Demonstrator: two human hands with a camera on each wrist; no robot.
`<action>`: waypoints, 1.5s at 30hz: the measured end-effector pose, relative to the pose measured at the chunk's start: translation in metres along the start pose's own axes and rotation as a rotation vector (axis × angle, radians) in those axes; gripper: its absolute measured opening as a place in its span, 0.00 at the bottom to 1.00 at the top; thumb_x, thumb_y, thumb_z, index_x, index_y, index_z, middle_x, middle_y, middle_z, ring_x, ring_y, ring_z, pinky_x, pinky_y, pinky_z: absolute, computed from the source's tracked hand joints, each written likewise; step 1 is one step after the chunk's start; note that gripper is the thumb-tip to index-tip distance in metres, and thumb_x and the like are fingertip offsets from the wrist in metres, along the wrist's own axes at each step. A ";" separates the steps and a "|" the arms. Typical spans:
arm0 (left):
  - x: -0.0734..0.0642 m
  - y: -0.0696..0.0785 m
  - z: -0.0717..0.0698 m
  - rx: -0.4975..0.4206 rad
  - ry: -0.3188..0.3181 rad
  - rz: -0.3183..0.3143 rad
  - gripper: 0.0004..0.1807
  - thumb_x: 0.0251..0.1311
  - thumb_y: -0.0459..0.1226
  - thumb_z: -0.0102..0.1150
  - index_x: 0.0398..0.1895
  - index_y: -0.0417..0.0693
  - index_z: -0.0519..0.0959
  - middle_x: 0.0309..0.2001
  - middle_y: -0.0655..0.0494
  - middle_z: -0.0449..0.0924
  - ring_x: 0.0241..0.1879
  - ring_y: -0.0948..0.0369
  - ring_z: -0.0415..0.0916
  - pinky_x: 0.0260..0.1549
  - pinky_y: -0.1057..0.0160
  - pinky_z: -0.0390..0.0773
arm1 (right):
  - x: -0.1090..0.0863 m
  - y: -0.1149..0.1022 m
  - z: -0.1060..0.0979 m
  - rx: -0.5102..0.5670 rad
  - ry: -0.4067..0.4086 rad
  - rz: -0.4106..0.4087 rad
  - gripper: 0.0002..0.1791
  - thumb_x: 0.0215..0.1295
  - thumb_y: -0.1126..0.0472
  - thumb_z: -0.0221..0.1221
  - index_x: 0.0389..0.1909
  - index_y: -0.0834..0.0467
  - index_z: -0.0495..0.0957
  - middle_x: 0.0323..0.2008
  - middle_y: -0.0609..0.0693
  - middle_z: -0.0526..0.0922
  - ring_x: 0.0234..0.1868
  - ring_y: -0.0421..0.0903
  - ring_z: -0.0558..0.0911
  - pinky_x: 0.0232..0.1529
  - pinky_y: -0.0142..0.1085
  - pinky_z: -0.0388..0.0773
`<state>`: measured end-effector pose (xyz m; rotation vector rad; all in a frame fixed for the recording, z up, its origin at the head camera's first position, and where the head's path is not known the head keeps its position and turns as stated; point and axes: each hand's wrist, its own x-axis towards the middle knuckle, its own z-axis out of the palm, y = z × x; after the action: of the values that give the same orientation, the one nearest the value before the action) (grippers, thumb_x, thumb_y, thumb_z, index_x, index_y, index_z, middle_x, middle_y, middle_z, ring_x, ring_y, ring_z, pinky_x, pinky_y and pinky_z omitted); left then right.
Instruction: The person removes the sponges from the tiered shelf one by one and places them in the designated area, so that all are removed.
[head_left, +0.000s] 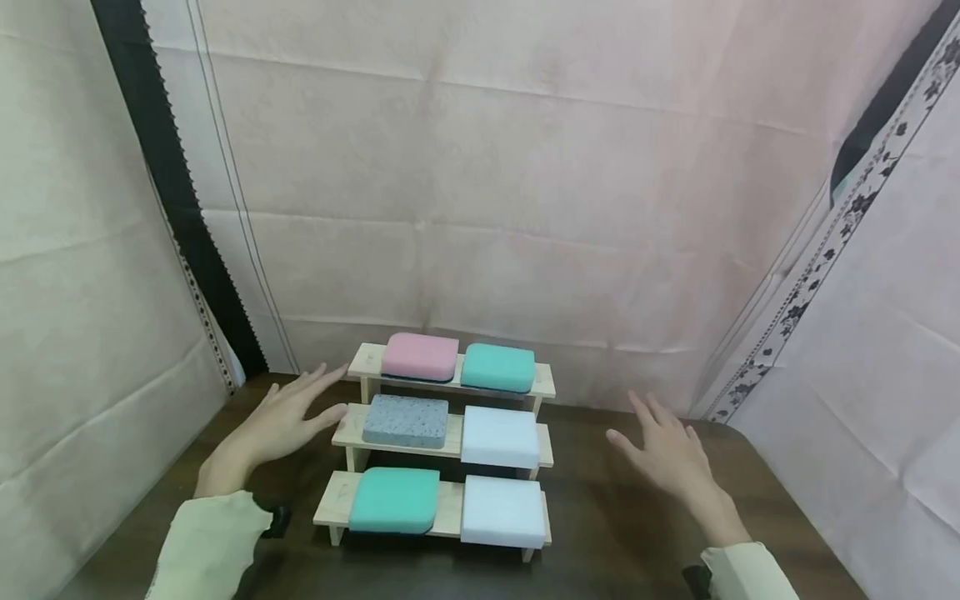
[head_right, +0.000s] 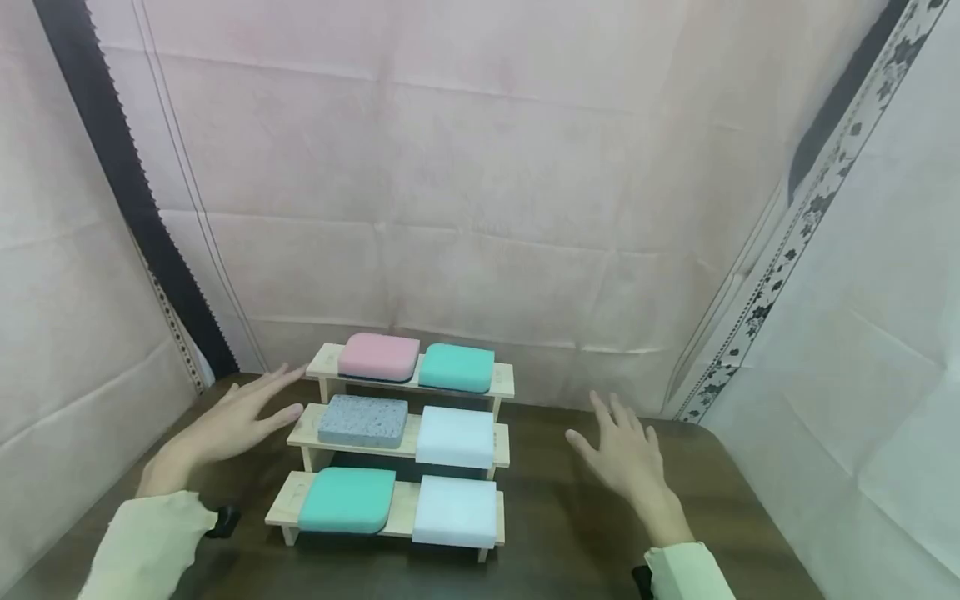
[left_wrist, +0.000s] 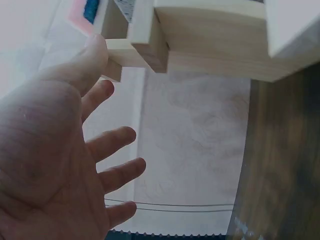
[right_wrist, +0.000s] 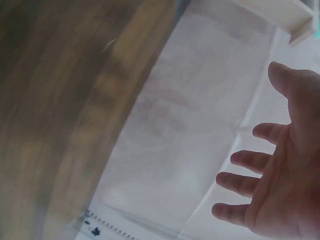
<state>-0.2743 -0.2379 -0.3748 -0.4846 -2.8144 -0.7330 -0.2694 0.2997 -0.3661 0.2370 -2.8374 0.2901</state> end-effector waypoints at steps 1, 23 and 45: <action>-0.001 0.001 0.000 -0.011 -0.003 0.002 0.39 0.72 0.59 0.49 0.79 0.53 0.57 0.76 0.34 0.50 0.73 0.32 0.47 0.62 0.23 0.40 | 0.001 -0.004 0.000 0.004 0.010 -0.010 0.47 0.70 0.31 0.51 0.77 0.60 0.56 0.73 0.70 0.57 0.71 0.71 0.59 0.62 0.74 0.51; 0.003 -0.002 0.010 -0.223 -0.173 0.048 0.41 0.69 0.56 0.57 0.76 0.44 0.59 0.68 0.34 0.67 0.66 0.36 0.65 0.55 0.32 0.68 | 0.048 -0.093 -0.009 0.240 0.058 -0.138 0.43 0.70 0.34 0.54 0.79 0.51 0.55 0.75 0.57 0.61 0.72 0.62 0.63 0.64 0.66 0.61; 0.002 -0.002 0.007 -0.292 -0.281 0.062 0.43 0.64 0.53 0.64 0.76 0.45 0.60 0.69 0.37 0.67 0.64 0.39 0.68 0.56 0.33 0.69 | 0.068 -0.132 0.013 0.550 0.092 -0.229 0.41 0.65 0.42 0.65 0.73 0.55 0.64 0.71 0.57 0.66 0.68 0.60 0.69 0.60 0.55 0.72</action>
<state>-0.2779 -0.2353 -0.3814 -0.7741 -2.9381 -1.1525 -0.3127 0.1605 -0.3355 0.6324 -2.5470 0.9953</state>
